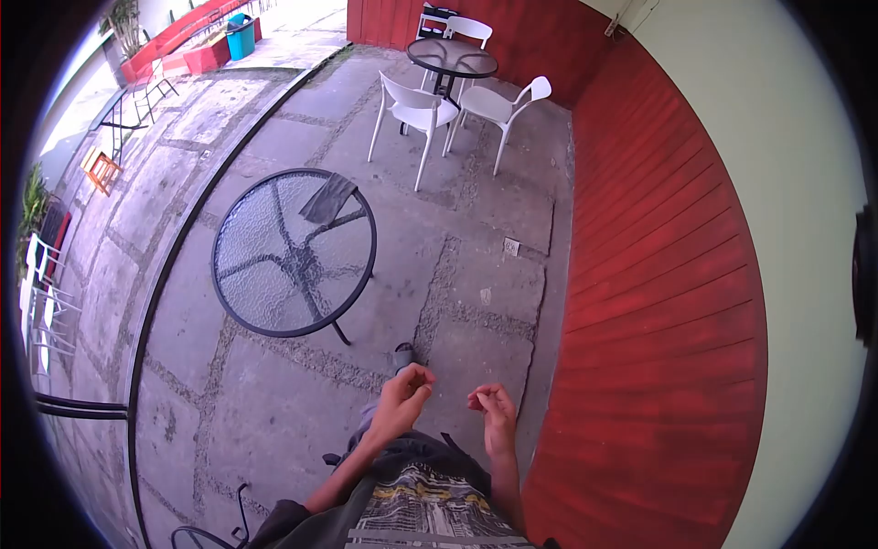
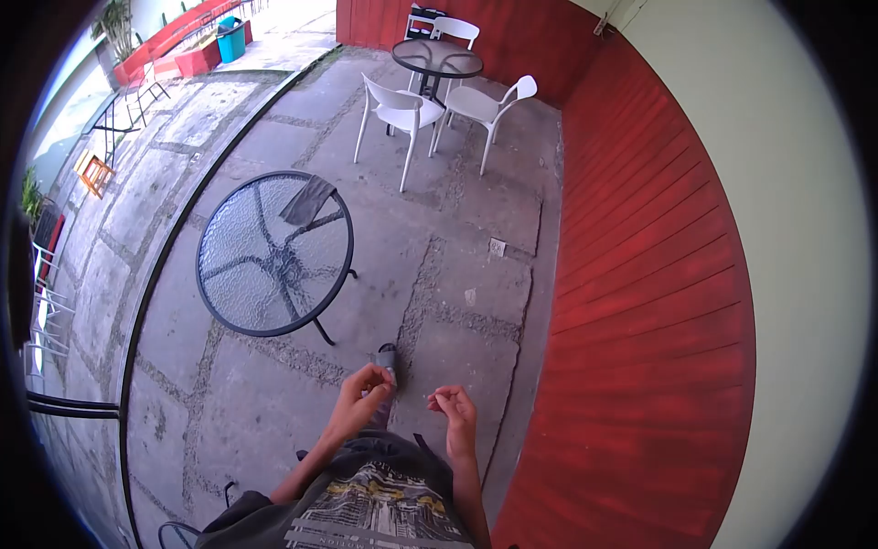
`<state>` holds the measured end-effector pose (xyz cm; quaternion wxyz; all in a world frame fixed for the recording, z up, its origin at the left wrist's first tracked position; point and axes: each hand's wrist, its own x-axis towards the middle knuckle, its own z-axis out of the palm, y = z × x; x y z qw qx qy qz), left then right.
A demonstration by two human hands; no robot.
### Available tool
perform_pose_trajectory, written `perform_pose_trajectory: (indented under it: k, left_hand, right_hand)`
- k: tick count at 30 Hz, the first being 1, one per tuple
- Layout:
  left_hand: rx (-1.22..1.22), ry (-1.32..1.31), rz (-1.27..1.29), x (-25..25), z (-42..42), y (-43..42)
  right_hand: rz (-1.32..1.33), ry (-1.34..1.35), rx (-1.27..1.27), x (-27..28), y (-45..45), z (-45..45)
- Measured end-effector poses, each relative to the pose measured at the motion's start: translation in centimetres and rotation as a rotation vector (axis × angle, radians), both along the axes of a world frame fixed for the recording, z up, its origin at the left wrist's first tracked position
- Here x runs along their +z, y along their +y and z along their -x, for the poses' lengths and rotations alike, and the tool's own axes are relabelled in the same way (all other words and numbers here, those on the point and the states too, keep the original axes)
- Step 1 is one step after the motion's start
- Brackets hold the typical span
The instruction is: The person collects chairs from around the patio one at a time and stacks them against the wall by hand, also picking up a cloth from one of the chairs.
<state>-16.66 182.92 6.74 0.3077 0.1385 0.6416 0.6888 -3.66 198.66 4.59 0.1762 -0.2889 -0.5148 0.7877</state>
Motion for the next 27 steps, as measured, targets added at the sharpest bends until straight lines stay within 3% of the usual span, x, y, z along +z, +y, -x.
perform_pose_trajectory:
  k: [5,11,15,19,26,27]
  left_hand:
    - [-0.023,0.098,0.047,1.6,13.1,9.3]
    - [0.029,0.273,0.066,3.2,27.9,18.2]
    - [0.073,0.245,0.099,1.0,36.1,24.5]
    - [0.075,0.163,0.116,-2.6,43.5,32.1]
    - [-0.107,0.232,0.227,2.6,56.9,45.3]
    - [-0.073,0.346,0.242,2.9,58.9,46.8]
  right_hand:
    - [-0.056,-0.081,0.071,0.5,7.9,11.7]
    - [-0.18,-0.048,-0.018,2.2,19.5,24.2]
    - [-0.141,-0.072,-0.107,-0.3,26.8,31.9]
    - [-0.146,-0.138,-0.036,-3.1,34.4,41.1]
    - [-0.3,-0.106,0.148,-0.2,48.2,59.3]
    - [-0.325,-0.111,0.172,0.4,49.6,61.8]
